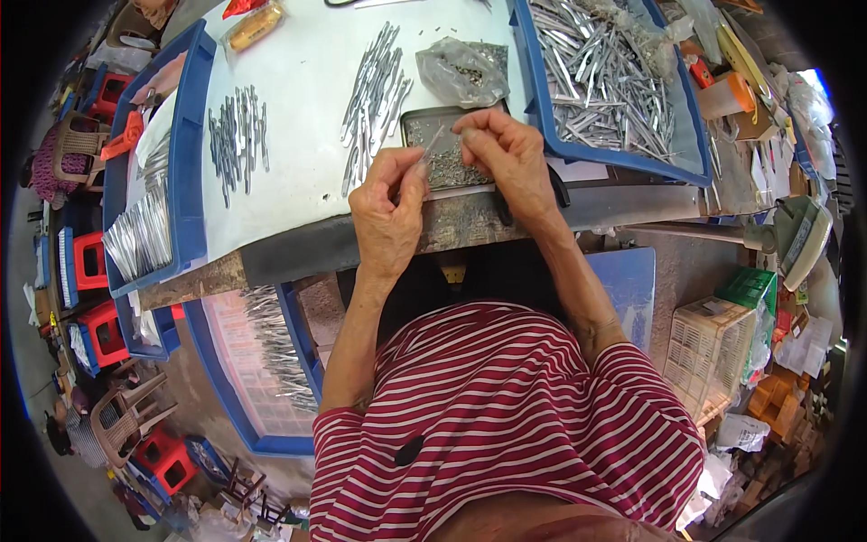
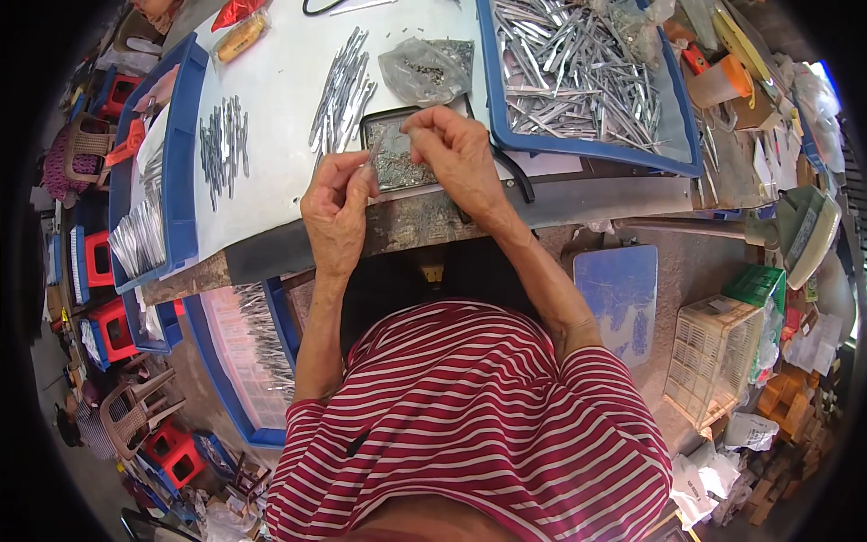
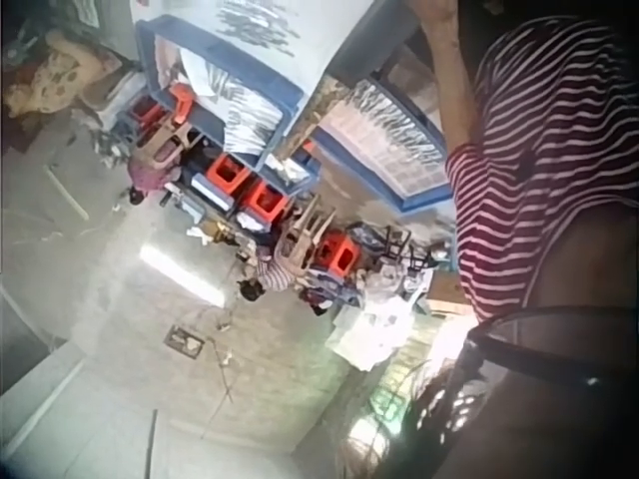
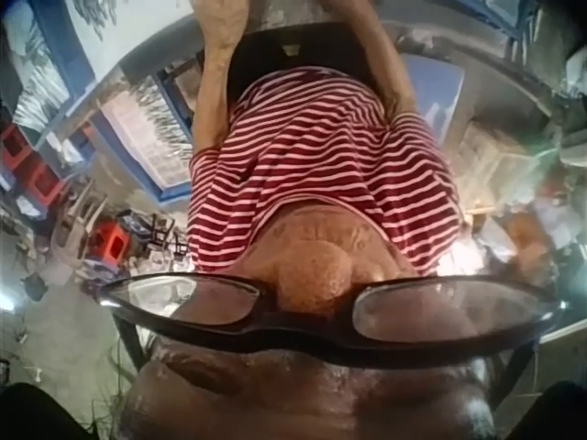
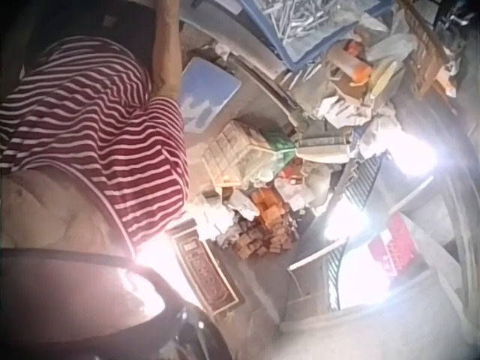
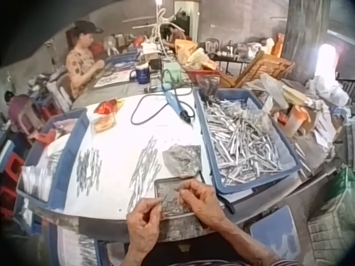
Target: Assembling small metal hardware components by attaching clips to pins.
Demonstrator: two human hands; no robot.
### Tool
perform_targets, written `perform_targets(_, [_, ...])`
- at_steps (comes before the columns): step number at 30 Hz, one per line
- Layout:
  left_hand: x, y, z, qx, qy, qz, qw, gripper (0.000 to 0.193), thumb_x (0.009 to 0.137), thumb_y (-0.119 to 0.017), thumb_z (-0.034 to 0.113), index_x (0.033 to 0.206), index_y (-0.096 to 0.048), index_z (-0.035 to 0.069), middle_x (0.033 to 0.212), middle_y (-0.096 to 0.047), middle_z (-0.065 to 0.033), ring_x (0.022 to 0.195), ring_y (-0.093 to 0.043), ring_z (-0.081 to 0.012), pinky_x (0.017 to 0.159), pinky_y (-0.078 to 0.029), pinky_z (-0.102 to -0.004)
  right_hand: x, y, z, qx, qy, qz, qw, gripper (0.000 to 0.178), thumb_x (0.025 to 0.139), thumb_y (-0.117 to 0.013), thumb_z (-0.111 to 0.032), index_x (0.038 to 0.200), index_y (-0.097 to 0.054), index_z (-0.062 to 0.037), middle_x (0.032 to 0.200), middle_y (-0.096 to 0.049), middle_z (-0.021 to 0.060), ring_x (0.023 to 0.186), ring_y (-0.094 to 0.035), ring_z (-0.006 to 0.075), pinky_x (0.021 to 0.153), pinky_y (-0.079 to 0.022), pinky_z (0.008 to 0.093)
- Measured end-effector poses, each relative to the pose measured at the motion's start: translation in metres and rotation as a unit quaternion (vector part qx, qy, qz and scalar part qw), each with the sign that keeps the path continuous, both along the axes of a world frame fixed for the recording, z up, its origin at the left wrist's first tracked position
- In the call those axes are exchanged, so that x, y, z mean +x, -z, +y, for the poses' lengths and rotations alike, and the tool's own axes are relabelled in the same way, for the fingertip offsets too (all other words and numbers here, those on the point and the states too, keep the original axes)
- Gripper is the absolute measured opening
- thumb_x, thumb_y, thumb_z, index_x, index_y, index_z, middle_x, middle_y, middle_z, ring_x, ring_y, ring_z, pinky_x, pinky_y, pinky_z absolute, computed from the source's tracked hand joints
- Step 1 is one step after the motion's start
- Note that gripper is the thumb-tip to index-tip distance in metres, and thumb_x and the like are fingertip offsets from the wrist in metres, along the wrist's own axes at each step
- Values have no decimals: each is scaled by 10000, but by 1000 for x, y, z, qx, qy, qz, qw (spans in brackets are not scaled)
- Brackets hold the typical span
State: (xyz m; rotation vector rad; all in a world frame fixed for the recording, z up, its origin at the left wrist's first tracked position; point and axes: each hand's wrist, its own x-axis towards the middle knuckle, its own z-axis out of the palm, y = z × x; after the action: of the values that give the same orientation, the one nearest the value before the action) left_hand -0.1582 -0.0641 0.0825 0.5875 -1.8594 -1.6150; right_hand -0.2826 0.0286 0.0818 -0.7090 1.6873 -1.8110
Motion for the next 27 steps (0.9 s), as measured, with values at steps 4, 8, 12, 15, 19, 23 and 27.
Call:
perform_targets(4, [3, -1, 3, -5, -3, -2, 1000, 95, 839, -504, 29, 906, -544, -26, 664, -534, -8, 609, -483, -48, 556, -381, -169, 0, 1, -3, 16, -6, 63, 998, 144, 822, -489, -65, 909, -546, 35, 646, -537, 18, 559, -444, 53, 503, -365, 194])
perform_targets(8, [6, 5, 5, -8, -18, 0, 1000, 94, 823, -516, 14, 897, -555, -29, 653, -538, -7, 584, -476, -44, 523, -382, -176, -11, 7, -19, 53, 132, 325, 935, 155, 808, -475, -19, 949, -524, 19, 809, -550, 106, 695, -534, 191, 600, -419, 276])
perform_targets(12, [8, 4, 2, -5, -26, 5, 1000, 109, 810, -519, 0, 898, -576, -32, 650, -533, 7, 565, -454, -32, 496, -364, -175, -27, 9, -33, 146, 155, 531, 820, 226, 754, -459, 26, 970, -513, -12, 895, -509, 164, 833, -516, 326, 697, -421, 377])
perform_targets(15, [5, 7, 0, 12, -27, 13, 999, 116, 808, -518, -4, 900, -584, -29, 641, -525, 15, 565, -444, -28, 494, -359, -174, -34, 11, -39, 246, 121, 549, 789, 266, 716, -459, 26, 973, -514, -17, 865, -504, 158, 836, -502, 331, 720, -403, 401])
perform_targets(19, [4, 7, -4, 8, -32, 14, 999, 113, 809, -526, 5, 901, -584, -27, 633, -519, 18, 565, -439, -27, 493, -356, -173, -40, 9, -48, 257, 85, 574, 772, 208, 687, -471, -8, 886, -530, 4, 853, -501, 167, 830, -500, 334, 721, -404, 404])
perform_targets(23, [8, 12, -7, -5, -41, -7, 999, 104, 814, -530, 28, 892, -586, -10, 624, -517, 7, 564, -445, -38, 497, -366, -189, -43, 13, -56, 229, 88, 544, 803, 168, 706, -456, -11, 838, -559, -19, 841, -508, 178, 814, -508, 344, 692, -417, 420])
perform_targets(27, [4, 22, -2, 14, -17, 8, 1000, 84, 811, -532, 30, 869, -576, -12, 629, -505, 0, 581, -447, -40, 507, -378, -202, -52, 18, -51, 247, 96, 514, 816, 272, 724, -464, 1, 948, -601, -72, 845, -528, 165, 791, -534, 349, 676, -429, 392])
